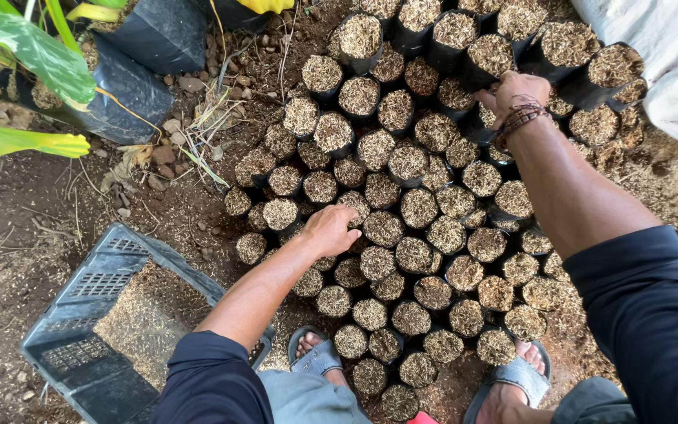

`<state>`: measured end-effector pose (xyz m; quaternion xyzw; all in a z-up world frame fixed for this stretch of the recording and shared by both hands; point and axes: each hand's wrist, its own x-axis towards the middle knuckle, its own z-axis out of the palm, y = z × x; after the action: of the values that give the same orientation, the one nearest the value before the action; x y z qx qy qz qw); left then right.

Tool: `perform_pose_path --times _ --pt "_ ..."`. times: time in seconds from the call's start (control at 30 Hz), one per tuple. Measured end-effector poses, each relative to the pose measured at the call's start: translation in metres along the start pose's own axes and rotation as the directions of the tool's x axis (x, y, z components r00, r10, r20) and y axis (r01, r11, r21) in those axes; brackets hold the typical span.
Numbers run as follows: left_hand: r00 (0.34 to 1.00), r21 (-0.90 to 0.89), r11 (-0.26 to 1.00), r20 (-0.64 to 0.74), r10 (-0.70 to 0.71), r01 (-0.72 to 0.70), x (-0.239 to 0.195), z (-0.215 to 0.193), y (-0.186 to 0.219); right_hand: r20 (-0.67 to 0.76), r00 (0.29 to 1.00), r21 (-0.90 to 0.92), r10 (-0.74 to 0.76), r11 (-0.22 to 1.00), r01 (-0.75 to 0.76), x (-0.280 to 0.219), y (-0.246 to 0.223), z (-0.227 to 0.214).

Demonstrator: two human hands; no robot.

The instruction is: The person arranges numerous small black seedling pots filled with soil into a tight grid on the ground. They repeatedly pick up, reposition, and align the pots by hand to form neat rows and columns.

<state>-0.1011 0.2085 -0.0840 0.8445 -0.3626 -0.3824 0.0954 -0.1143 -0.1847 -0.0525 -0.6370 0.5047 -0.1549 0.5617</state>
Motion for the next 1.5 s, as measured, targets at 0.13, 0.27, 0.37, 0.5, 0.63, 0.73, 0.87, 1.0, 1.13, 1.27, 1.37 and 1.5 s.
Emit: perform_pose_path --times 0.13,0.27,0.37,0.5,0.63,0.73,0.87,1.0,1.13,1.27,1.37,1.5 --pt "1.000 -0.012 1.000 0.007 0.002 -0.002 0.001 0.002 0.003 0.168 0.962 -0.769 -0.215 0.581 0.265 -0.005 0.003 0.002" --pt "0.999 -0.006 1.000 -0.047 0.026 -0.027 0.000 0.004 0.000 0.097 0.992 -0.120 -0.076 0.989 0.087 -0.079 0.035 -0.014" --pt "1.000 -0.054 0.998 -0.003 -0.025 0.025 -0.008 0.009 -0.002 0.645 0.764 -0.725 -0.003 0.314 0.613 -0.167 0.089 -0.017" --pt "0.996 -0.097 0.992 0.048 -0.076 0.080 -0.011 0.010 0.005 0.459 0.745 -0.737 0.484 0.676 0.014 -0.265 0.166 -0.014" --pt "0.996 -0.101 0.994 -0.076 -0.043 0.035 -0.008 0.011 0.009 0.211 0.842 -0.534 0.497 0.779 -0.327 -0.270 0.212 0.003" --pt "0.995 -0.078 0.997 -0.095 -0.004 -0.003 -0.008 0.017 0.008 0.250 0.849 -0.268 0.465 0.876 -0.401 -0.252 0.235 0.006" --pt "0.999 -0.139 0.990 0.002 -0.039 0.039 -0.015 0.036 0.007 0.314 0.835 -0.438 0.452 0.849 -0.295 -0.229 0.235 -0.014" --pt "0.987 -0.112 0.987 0.123 -0.104 0.118 -0.023 0.056 0.015 0.574 0.748 -0.777 0.334 0.510 0.369 -0.184 0.169 -0.045" --pt "0.949 -0.108 0.959 0.212 -0.235 0.262 -0.019 0.051 0.018 0.598 0.799 -0.789 0.059 -0.134 0.600 -0.136 0.077 -0.076" --pt "0.952 -0.055 0.967 0.197 -0.235 0.250 -0.019 0.053 0.015 0.100 0.979 -0.209 0.176 0.966 -0.152 -0.102 0.017 -0.096" --pt "0.946 -0.057 0.969 0.237 -0.223 0.242 -0.014 0.062 0.014 0.112 0.989 -0.368 0.097 0.929 -0.050 -0.067 -0.011 -0.085" --pt "0.951 -0.051 0.972 0.226 -0.212 0.229 -0.005 0.075 0.008 -0.109 0.955 0.148 0.277 0.954 -0.260 -0.047 -0.010 -0.066"
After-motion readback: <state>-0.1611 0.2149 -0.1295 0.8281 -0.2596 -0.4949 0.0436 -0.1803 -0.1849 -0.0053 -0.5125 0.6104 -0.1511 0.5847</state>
